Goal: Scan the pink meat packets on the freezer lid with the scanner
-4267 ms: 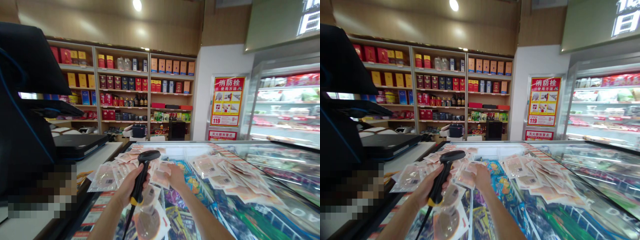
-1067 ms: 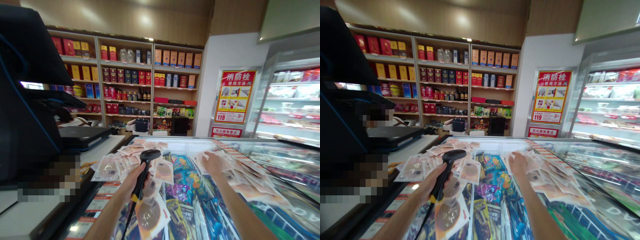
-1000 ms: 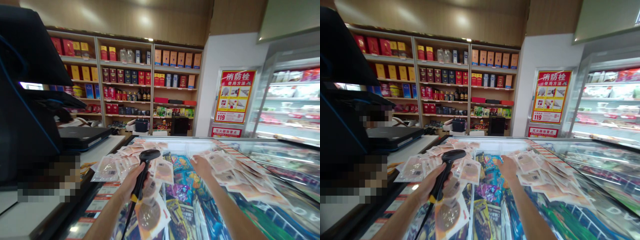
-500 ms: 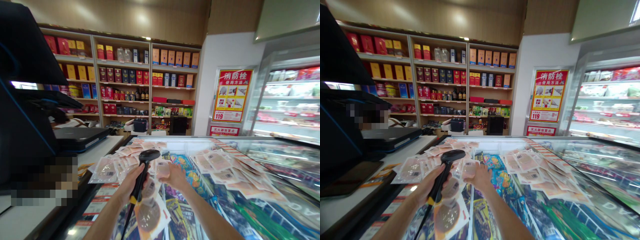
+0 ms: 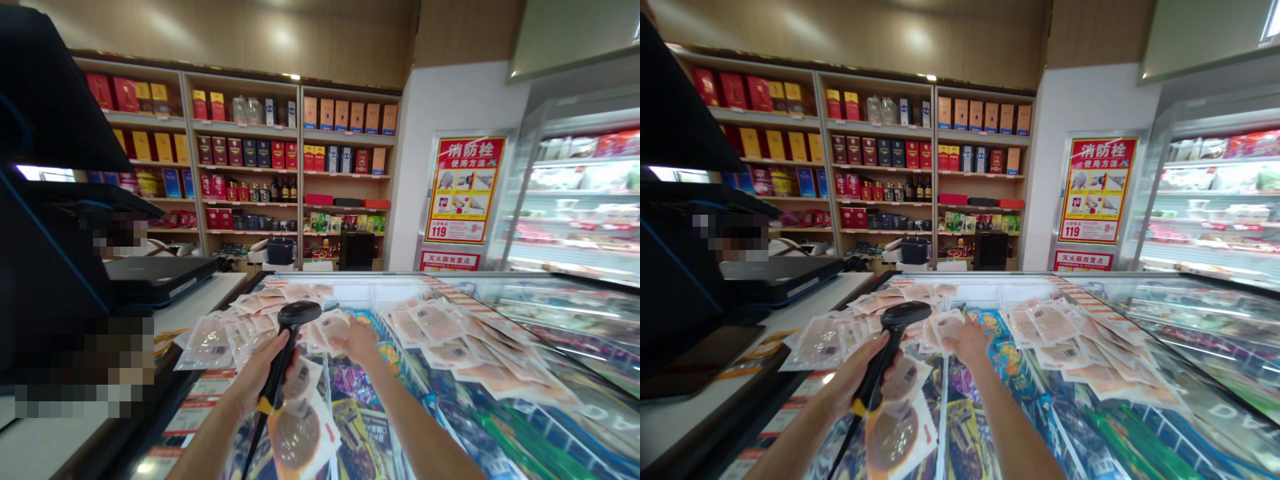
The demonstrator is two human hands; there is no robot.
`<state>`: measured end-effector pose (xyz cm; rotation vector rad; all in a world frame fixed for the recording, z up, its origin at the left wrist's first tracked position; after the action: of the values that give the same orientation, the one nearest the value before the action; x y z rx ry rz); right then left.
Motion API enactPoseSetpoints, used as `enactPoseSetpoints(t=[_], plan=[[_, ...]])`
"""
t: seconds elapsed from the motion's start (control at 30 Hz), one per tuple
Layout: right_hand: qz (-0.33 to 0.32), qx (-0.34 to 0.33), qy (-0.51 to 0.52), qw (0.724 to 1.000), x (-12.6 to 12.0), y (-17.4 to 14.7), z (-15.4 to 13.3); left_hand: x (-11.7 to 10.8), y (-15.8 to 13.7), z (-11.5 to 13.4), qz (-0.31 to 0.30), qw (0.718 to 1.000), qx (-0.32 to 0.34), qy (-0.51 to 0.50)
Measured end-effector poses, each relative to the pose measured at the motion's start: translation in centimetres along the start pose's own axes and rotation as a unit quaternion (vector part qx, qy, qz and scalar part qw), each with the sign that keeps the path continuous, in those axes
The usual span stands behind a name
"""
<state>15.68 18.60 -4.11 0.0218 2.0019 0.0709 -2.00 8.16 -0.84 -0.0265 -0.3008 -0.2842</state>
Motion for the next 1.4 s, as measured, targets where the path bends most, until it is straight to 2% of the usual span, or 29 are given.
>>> enactPoseSetpoints(t=[0.1, 0.23, 0.4, 0.57, 0.7, 0.87, 1.0, 1.07, 1.27, 1.4], plan=[[-0.023, -0.027, 0.042, 0.998, 0.5, 0.2, -0.6, 0.2, -0.1, 0.0, -0.007, 1.000, -0.002, -0.005], [0.004, -0.075, 0.201, 0.977, -0.3, 1.0, -0.4, 0.3, -0.1, 0.0, -0.012, 1.000, -0.005, -0.004], [0.036, -0.063, 0.333, 0.940, -2.1, 1.9, 2.7, 0.6, -0.2, -0.2, -0.034, 0.999, -0.016, -0.005], [0.060, -0.058, 0.472, 0.877, -3.3, 1.6, 6.6, 2.3, -0.5, 0.1, -0.122, 0.992, 0.009, -0.032], [0.049, -0.076, 0.511, 0.855, -3.4, 1.4, 7.6, 3.7, -0.9, 0.3, -0.205, 0.977, 0.018, -0.064], [0.056, -0.068, 0.488, 0.868, -3.6, 1.3, 7.8, 3.8, -0.9, 0.3, -0.214, 0.975, 0.020, -0.063], [0.054, -0.063, 0.493, 0.866, -3.5, 1.5, 7.9, 3.8, -0.8, 0.4, -0.210, 0.976, 0.021, -0.062], [0.066, -0.054, 0.475, 0.876, -3.9, 1.5, 8.2, 3.6, -0.7, 0.4, -0.201, 0.978, 0.020, -0.061], [0.181, -0.005, 0.367, 0.912, -7.5, 1.0, 11.8, 1.3, -0.2, 0.2, -0.108, 0.994, 0.017, -0.021], [0.275, 0.064, 0.230, 0.931, -11.3, -0.2, 15.5, 0.5, 0.1, 0.3, -0.078, 0.997, 0.017, -0.021]])
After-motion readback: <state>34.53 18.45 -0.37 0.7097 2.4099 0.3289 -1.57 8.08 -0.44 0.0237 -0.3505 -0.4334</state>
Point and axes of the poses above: each hand's wrist, its own y-axis towards the middle knuckle, its own x-axis out of the palm, z = x × y, the point moved 8 cm from there along y, towards the middle knuckle, and after that the axes turned 11 degrees about -z, right-handed, at the moved point
